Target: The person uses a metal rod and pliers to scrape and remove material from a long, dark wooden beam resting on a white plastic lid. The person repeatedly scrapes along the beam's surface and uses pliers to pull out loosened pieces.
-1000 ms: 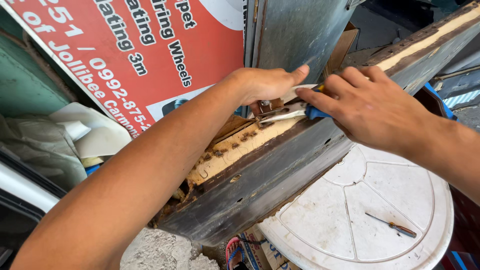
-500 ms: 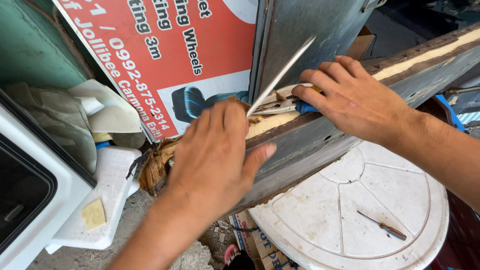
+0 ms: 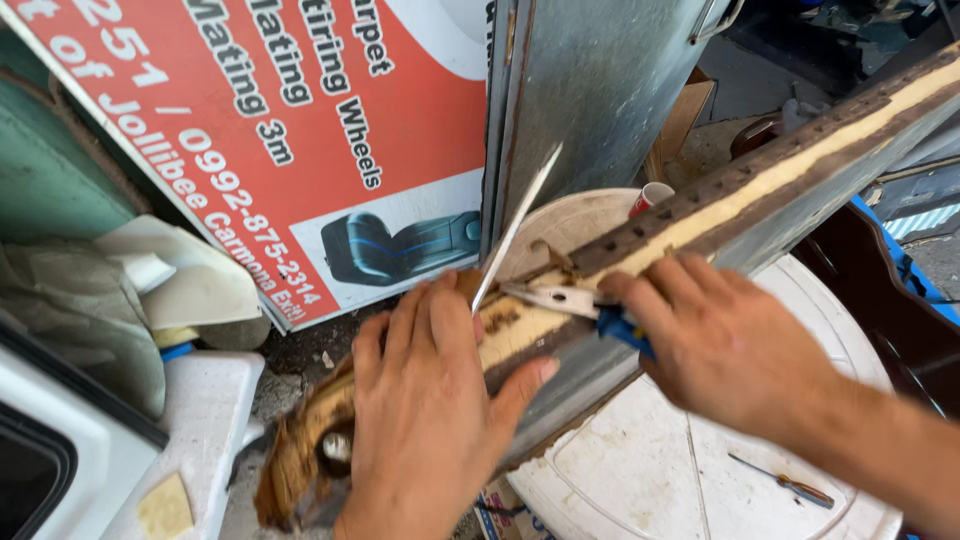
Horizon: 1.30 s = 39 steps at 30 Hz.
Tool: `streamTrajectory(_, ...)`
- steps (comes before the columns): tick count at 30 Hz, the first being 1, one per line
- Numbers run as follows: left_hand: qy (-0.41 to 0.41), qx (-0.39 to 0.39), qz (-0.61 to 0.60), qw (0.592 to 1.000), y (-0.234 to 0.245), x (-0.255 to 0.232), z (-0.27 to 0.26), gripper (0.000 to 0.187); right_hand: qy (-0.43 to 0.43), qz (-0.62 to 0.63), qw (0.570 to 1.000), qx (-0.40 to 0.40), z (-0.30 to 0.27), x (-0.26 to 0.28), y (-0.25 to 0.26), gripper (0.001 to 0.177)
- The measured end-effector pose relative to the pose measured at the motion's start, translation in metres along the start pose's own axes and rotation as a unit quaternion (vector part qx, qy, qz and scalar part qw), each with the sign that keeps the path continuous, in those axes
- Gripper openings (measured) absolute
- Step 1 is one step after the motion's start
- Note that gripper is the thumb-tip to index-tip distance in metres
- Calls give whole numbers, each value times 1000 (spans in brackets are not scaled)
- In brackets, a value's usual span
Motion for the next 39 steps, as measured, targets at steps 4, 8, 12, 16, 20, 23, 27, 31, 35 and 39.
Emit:
streamTrajectory(4,-35,-21,28,999,1,0,2,78,-75,79,990,-93,-19,17,-4,76)
streamTrajectory(8,-47,27,73,996,-19,7,-10,75,-146,122,973,-128,-36,19,-16,87)
streamTrajectory(12,-49,-24,51,997,-21,8,-12,75,-228,227,920,-223,-48,24,-41,77)
streamTrajectory(16,-27,-39,33,998,-13,11,-3,80,-390,449,734,-327,-72,26,-106,59)
streamTrajectory(20,-44,-50,70,995,-3,11,8,74,-391,570,622,-368,-113,19,-202,69)
streamTrajectory(23,-29,-8,86,996,-1,17,12,77,-438,645,587,-219,-156,3,-295,68)
streamTrajectory(27,3,22,128,991,2,18,19,76,-588,645,488,1,-221,-15,-417,68)
streamTrajectory(31,81,77,182,977,2,15,17,75,-525,511,680,11,-249,-31,-491,86)
streamTrajectory(35,114,84,235,962,2,1,9,85,-426,342,836,50,-238,-54,-522,92)
streamTrajectory(39,126,84,253,956,4,-15,4,101,-377,341,850,138,-230,-69,-543,92)
Point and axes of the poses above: each hand's wrist, its own z-axis towards the middle knuckle, its own y-axis out of the back of the hand, x = y × z, the point moved 3 cm from there along z, towards the middle knuckle, and after that the axes turned 9 degrees about z, right-handed, at the moved point
